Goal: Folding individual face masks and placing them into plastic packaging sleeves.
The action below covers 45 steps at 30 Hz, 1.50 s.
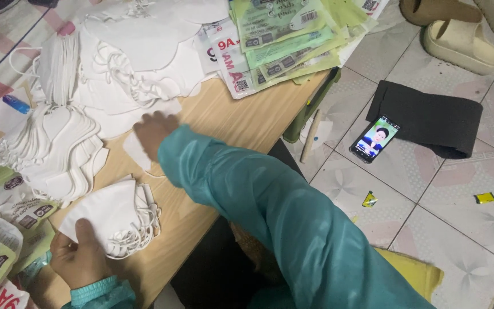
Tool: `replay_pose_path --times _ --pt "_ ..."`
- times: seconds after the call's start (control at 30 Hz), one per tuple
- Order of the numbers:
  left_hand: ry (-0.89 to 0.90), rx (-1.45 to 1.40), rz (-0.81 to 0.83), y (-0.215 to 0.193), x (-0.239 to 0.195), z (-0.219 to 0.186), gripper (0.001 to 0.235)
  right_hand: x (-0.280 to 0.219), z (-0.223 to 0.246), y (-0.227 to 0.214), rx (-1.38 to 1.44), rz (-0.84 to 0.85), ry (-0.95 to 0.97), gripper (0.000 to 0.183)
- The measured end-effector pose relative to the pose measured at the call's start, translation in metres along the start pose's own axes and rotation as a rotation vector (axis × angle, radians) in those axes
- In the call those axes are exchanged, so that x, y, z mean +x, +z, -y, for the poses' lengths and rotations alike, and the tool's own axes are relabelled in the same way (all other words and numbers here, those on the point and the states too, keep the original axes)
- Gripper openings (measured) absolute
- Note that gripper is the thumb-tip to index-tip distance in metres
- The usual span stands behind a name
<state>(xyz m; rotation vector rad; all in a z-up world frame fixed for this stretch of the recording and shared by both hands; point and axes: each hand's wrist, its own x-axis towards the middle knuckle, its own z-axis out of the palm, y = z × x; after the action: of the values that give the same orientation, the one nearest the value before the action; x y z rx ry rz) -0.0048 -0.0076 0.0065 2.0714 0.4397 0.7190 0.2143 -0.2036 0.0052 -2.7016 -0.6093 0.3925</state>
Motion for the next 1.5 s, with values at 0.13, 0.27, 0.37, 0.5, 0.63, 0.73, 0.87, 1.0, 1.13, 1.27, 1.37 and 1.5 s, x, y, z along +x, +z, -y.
replay_pose_path --times 0.13,0.27,0.37,0.5,0.63,0.73,0.87,1.0,1.13,1.27,1.37,1.5 --pt "0.111 0.069 -0.104 0.001 0.009 0.031 0.021 -0.004 -0.015 -0.016 -0.033 0.063 0.161 0.056" --pt "0.186 0.059 -0.148 0.002 0.01 0.035 0.017 -0.003 -0.017 -0.014 0.022 0.025 0.163 0.05" --pt "0.316 0.091 -0.195 0.002 0.01 0.037 0.012 -0.003 -0.016 -0.014 0.04 0.064 0.139 0.037" --pt "0.216 -0.012 -0.144 -0.001 0.007 0.014 0.021 -0.004 -0.012 -0.012 -0.01 0.053 0.108 0.042" --pt "0.117 -0.209 -0.181 0.006 0.005 0.005 0.021 -0.024 -0.006 -0.038 -0.021 -0.045 0.115 0.053" --pt "-0.056 -0.245 -0.155 -0.001 0.01 0.018 0.019 -0.022 -0.017 -0.034 -0.007 -0.003 0.106 0.06" --pt "-0.156 -0.304 -0.172 0.0 0.013 0.025 0.018 -0.01 -0.026 -0.011 0.014 -0.016 0.1 0.054" --pt "-0.143 -0.336 -0.168 -0.001 0.015 0.047 0.018 -0.008 -0.014 -0.015 0.237 -0.097 0.053 0.042" --pt "-0.221 -0.326 -0.121 -0.002 0.016 0.026 0.025 0.018 -0.008 0.015 0.858 -0.415 -0.096 0.029" --pt "-0.313 -0.405 -0.096 -0.001 0.015 0.024 0.028 -0.006 0.044 0.024 1.147 -0.245 -0.157 0.041" --pt "-0.486 -0.517 0.02 -0.003 0.012 -0.033 0.012 -0.02 0.07 0.041 1.329 -0.069 -0.269 0.055" --pt "-0.366 -0.871 0.119 0.005 0.001 -0.071 0.052 -0.037 0.103 0.058 0.978 0.007 -0.155 0.052"
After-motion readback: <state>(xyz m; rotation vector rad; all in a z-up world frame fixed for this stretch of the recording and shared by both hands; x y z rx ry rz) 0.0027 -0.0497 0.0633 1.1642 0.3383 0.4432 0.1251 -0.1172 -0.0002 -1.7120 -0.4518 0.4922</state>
